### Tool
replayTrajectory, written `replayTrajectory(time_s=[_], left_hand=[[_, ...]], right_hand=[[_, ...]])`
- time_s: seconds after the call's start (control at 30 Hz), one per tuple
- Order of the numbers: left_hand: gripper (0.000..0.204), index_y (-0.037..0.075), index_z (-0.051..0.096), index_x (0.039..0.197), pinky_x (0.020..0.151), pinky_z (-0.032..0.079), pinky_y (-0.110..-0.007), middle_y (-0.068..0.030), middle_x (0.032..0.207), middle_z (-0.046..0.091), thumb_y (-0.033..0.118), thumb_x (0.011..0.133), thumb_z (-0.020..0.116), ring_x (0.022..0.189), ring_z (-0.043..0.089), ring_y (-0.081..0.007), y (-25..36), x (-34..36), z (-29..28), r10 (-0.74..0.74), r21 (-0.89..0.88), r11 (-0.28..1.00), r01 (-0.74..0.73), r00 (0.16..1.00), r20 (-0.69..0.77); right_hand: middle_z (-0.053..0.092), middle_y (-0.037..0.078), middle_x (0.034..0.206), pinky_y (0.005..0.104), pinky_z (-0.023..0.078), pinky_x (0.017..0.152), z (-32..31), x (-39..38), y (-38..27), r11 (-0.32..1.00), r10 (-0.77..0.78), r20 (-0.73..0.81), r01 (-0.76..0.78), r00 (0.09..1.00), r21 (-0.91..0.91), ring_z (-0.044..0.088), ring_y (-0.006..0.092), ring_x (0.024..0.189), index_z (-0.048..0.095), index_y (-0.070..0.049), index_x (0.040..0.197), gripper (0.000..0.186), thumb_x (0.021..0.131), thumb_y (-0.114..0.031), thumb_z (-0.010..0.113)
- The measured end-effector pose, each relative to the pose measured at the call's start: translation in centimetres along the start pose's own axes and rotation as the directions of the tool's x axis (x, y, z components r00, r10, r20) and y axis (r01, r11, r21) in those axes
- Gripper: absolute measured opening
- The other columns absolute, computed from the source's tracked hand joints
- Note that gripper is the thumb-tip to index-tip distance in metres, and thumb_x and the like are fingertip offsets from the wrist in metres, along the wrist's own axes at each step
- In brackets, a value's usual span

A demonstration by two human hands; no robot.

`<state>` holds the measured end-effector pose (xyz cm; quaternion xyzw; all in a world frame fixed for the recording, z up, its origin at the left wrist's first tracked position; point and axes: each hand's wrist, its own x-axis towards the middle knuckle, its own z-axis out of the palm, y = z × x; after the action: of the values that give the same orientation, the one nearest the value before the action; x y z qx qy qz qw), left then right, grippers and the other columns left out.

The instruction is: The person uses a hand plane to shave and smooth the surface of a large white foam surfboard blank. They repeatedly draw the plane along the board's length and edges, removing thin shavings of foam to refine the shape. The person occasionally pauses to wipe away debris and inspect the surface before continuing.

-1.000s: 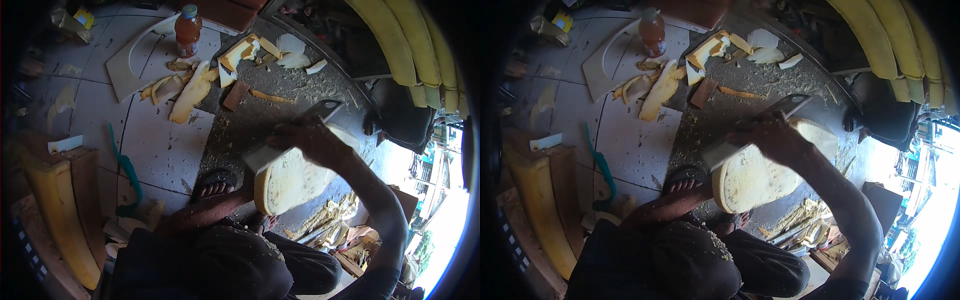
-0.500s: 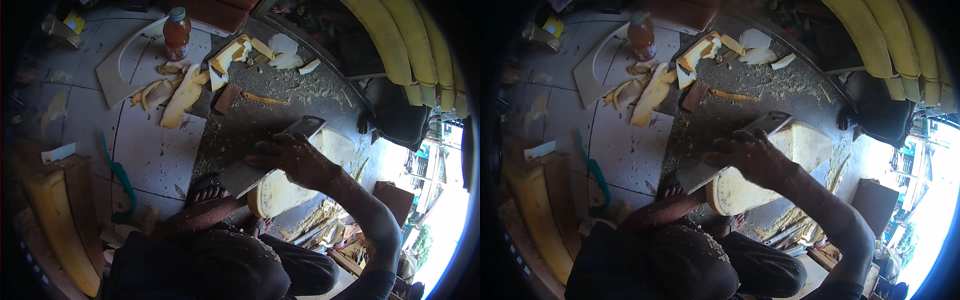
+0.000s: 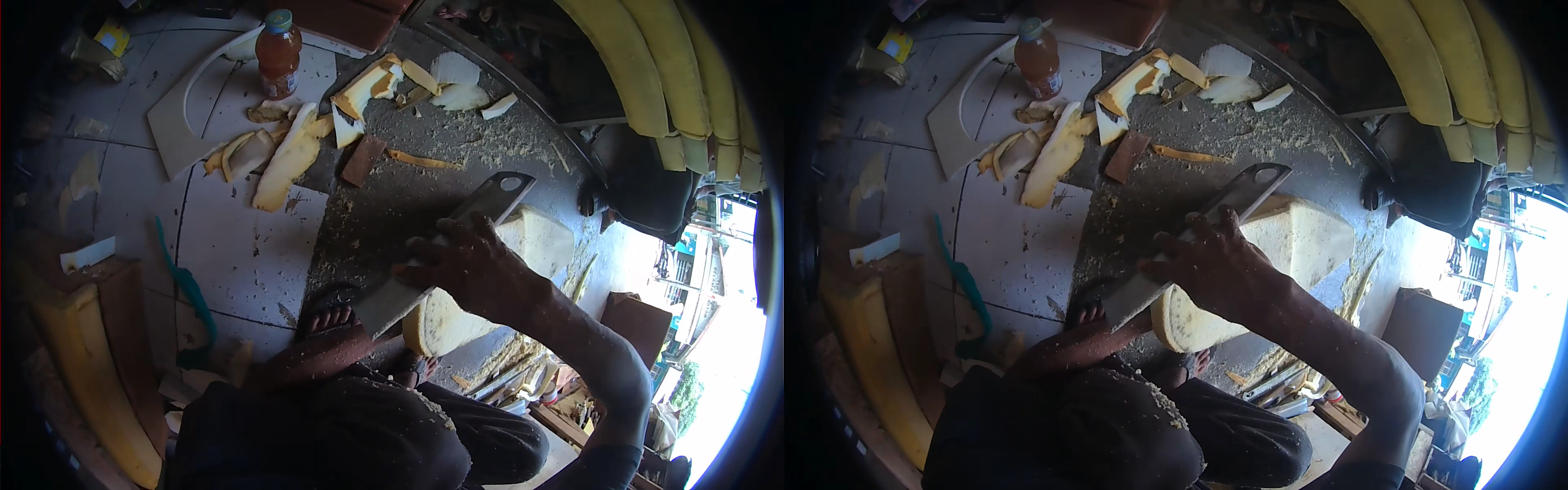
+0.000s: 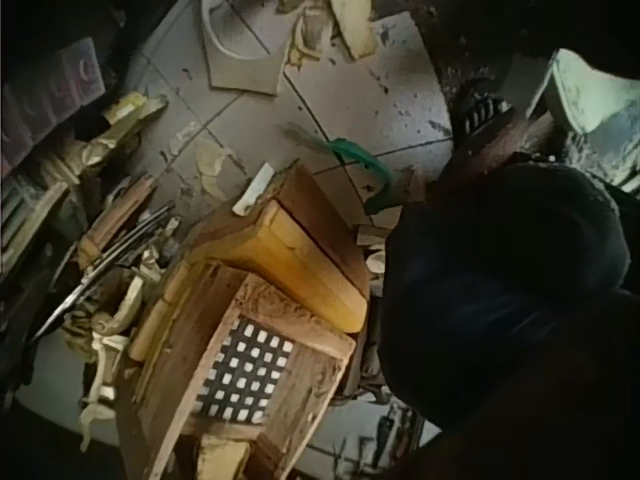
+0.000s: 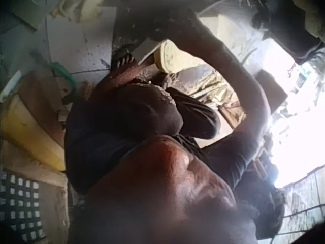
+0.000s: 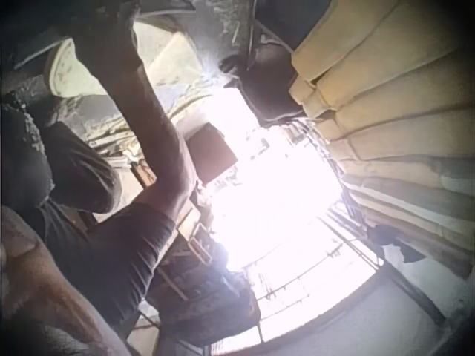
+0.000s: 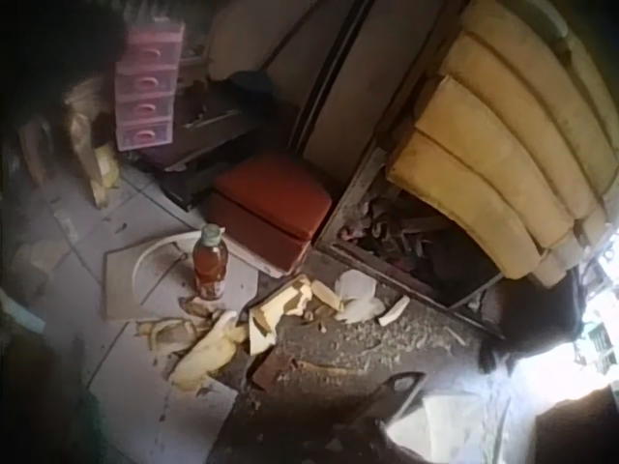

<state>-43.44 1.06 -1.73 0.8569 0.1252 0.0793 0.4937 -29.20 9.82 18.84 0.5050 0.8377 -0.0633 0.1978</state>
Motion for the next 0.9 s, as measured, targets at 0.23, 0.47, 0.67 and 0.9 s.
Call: replayTrajectory(time_s=[0.23, 0.47, 0.67, 0.9], left_hand=[[0.066, 0.005, 0.039, 0.156, 0.119, 0.038, -0.046, -0.0163, 0.155, 0.046, 0.051, 0.108, 0.042, 0.144, 0.047, -0.0286, 0.6, 0.1, 0.3, -0.008, 0.040, 0.999, 0.008, 1.000, -0.001], [0.066, 0.005, 0.039, 0.156, 0.119, 0.038, -0.046, -0.0165, 0.155, 0.047, 0.051, 0.108, 0.043, 0.144, 0.047, -0.0286, -0.3, -0.5, 0.2, 0.002, 0.033, 0.999, -0.003, 1.000, 0.024], [0.067, 0.005, 0.039, 0.156, 0.119, 0.038, -0.046, -0.0166, 0.155, 0.047, 0.052, 0.108, 0.043, 0.144, 0.047, -0.0287, 0.7, -0.3, 0.7, 0.043, 0.028, 0.999, -0.045, 0.998, 0.052], [0.067, 0.004, 0.040, 0.155, 0.119, 0.038, -0.046, -0.0168, 0.156, 0.047, 0.052, 0.108, 0.043, 0.144, 0.047, -0.0288, 0.0, -0.8, 0.1, 0.027, 0.041, 0.999, -0.030, 0.997, 0.078]], right_hand=[[0.064, 0.005, 0.140, 0.0549, 0.048, 0.109, -1.3, 1.3, 1.2, 0.958, -0.075, -0.004, 0.073, 0.997, 0.278, 0.063, 0.0297, 0.127, 0.061, -0.032, 0.144, 0.055, 0.096, -0.005, 0.056], [0.072, 0.010, 0.129, 0.0473, 0.057, 0.097, 0.3, 0.7, 2.7, 0.902, 0.147, 0.125, -0.185, 0.981, 0.390, 0.073, 0.0313, 0.109, 0.070, -0.024, 0.134, 0.054, 0.091, 0.005, 0.055], [0.068, 0.010, 0.136, 0.0435, 0.056, 0.103, 2.0, -0.2, 4.7, 0.876, 0.290, 0.342, -0.392, 0.894, 0.282, 0.069, 0.0317, 0.118, 0.070, -0.021, 0.134, 0.068, 0.080, 0.017, 0.055], [0.072, 0.009, 0.128, 0.0423, 0.057, 0.100, 3.6, -1.9, 6.0, 0.667, 0.496, 0.435, -0.651, 0.751, 0.363, 0.070, 0.0323, 0.115, 0.072, -0.021, 0.129, 0.062, 0.083, 0.015, 0.055]])
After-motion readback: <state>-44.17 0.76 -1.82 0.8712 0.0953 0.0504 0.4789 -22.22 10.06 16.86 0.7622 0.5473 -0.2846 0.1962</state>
